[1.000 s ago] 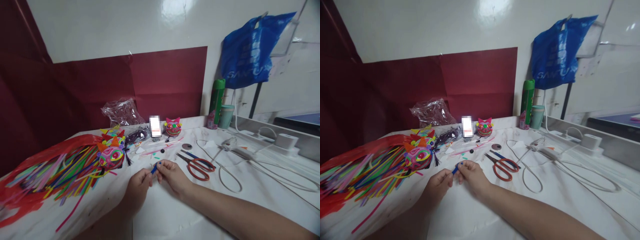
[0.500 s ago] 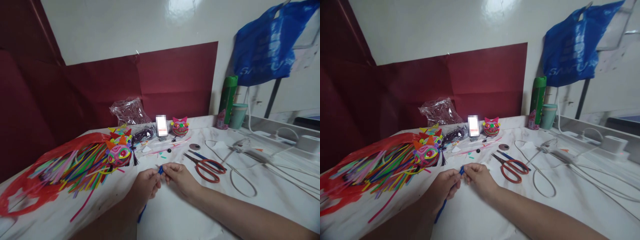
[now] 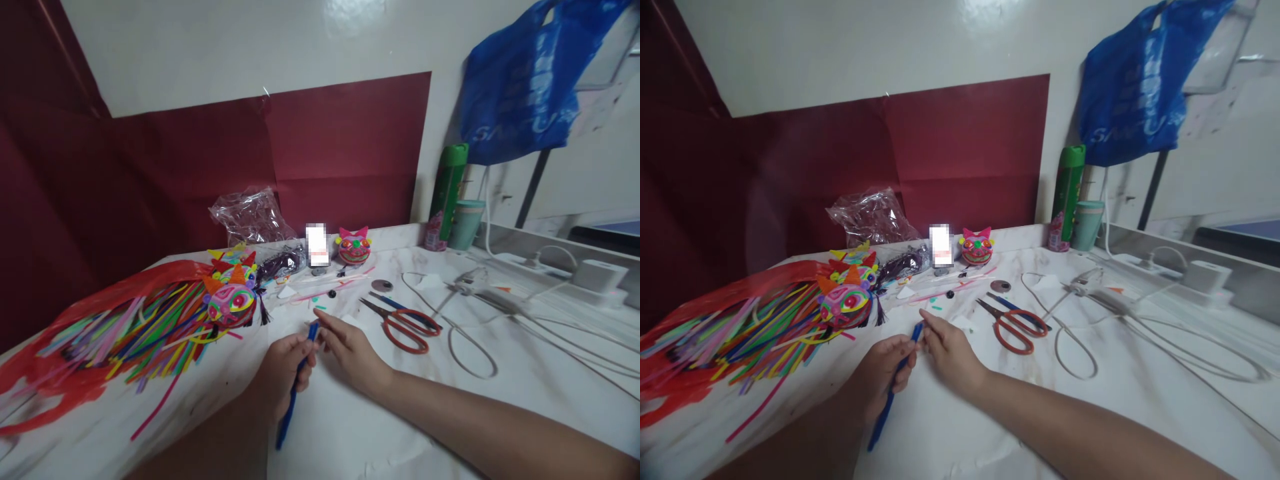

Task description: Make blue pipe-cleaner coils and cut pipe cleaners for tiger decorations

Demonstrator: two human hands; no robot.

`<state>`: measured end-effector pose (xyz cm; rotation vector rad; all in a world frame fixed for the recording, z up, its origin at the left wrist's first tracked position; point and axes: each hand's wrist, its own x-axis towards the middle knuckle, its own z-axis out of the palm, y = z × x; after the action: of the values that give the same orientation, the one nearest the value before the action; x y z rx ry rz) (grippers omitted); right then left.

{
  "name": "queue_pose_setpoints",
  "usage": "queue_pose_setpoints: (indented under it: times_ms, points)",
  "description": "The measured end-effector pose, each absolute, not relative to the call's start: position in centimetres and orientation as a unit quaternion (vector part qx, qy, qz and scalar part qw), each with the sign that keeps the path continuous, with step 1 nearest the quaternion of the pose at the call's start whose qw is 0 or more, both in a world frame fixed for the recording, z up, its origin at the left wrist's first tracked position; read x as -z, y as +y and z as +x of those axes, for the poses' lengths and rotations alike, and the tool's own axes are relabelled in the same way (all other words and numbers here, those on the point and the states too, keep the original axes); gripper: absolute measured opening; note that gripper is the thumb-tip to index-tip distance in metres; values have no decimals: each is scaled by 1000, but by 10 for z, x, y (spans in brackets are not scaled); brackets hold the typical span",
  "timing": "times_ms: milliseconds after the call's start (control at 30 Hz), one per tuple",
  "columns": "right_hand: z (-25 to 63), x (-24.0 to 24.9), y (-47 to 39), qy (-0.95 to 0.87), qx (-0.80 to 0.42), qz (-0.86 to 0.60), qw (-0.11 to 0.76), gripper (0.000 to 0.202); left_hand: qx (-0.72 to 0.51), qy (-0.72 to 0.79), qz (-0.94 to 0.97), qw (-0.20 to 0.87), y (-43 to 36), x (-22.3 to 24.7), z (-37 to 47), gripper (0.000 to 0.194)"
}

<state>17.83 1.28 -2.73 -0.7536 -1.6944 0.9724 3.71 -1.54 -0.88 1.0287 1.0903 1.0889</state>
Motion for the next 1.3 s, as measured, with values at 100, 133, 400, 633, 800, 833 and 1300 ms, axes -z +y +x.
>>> queue_pose_setpoints:
  times_ms: [100, 133, 400, 633, 800, 833, 1300]
  points:
    - [179, 26, 13, -714, -391, -302, 497, 36, -481, 469, 446, 591, -16, 6, 37, 24]
    - [179, 26, 12, -716, -389, -300, 497, 36, -483, 470, 447, 588, -17, 6, 37, 24]
    - [178, 28, 10, -713, -408, -306, 481, 38, -476, 460, 462, 591, -17, 7, 36, 24]
    - [176, 23, 6, -693, -470, -280, 469, 40, -469, 462, 463, 594, -17, 5, 36, 22]
    - [175, 18, 6, -606, -551, -310, 483, 42, -470, 473, 487, 564, -16, 5, 35, 21]
    - [174, 18, 6, -590, -572, -305, 482, 40, -464, 478, 497, 557, -16, 5, 35, 21]
    - [199, -3, 38, -573, -420, -390, 585, 29, -373, 578, 643, 336, -1, -22, 11, 23]
